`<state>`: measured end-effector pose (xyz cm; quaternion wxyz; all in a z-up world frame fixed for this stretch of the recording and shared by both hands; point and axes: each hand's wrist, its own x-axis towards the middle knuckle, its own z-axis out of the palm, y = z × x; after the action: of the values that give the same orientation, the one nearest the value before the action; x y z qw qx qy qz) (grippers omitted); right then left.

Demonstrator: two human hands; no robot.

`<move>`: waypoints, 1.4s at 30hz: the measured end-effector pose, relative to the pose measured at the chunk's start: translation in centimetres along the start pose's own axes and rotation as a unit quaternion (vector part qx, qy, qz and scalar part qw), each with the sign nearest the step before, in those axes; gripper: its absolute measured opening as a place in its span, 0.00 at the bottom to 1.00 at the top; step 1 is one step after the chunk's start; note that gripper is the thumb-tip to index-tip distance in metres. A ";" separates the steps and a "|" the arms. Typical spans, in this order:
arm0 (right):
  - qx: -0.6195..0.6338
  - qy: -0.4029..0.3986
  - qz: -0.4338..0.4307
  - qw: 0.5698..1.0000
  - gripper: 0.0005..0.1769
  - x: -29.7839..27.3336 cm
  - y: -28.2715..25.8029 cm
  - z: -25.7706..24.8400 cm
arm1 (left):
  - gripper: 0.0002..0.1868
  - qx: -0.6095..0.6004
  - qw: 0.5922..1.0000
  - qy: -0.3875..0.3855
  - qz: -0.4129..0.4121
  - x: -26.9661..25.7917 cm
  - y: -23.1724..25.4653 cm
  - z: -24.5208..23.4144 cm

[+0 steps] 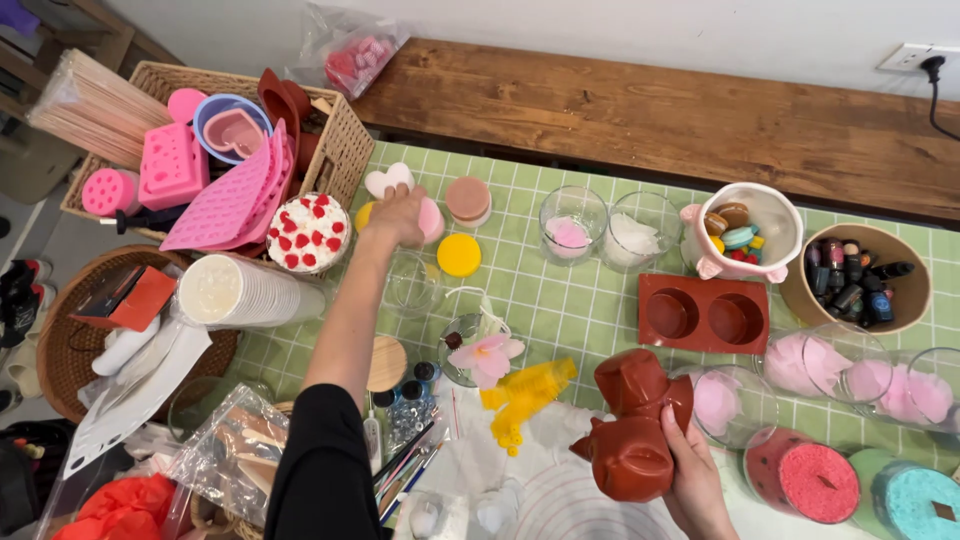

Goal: Removing wax from silicone molds and cleaning them with a tissue.

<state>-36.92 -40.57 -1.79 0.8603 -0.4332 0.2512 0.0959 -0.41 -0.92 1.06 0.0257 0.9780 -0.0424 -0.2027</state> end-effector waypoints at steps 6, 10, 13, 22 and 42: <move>0.022 0.012 0.021 0.999 0.26 -0.3 0.1 -0.9 | 0.45 -0.042 0.998 0.048 0.020 2.7 -1.8 3.6; 0.015 0.042 0.033 0.998 0.27 0.3 1.0 -3.0 | 0.48 -0.094 0.995 0.032 -0.008 2.5 -1.8 1.6; 0.012 0.048 0.036 0.998 0.28 0.0 0.2 -2.0 | 0.48 -0.131 0.991 0.022 -0.028 3.0 -2.0 1.5; 0.018 0.023 0.058 0.998 0.29 -0.4 -0.2 -0.7 | 0.52 -0.170 0.985 0.003 -0.021 4.0 -3.5 4.5; 0.040 0.015 0.052 0.998 0.28 -0.4 1.2 -1.5 | 0.50 -0.220 0.966 0.123 -0.062 2.0 -1.7 0.8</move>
<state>-38.19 -40.99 -3.17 0.8670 -0.3857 0.2900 0.1241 1.25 0.57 -0.60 0.2327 0.9664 0.0675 -0.0864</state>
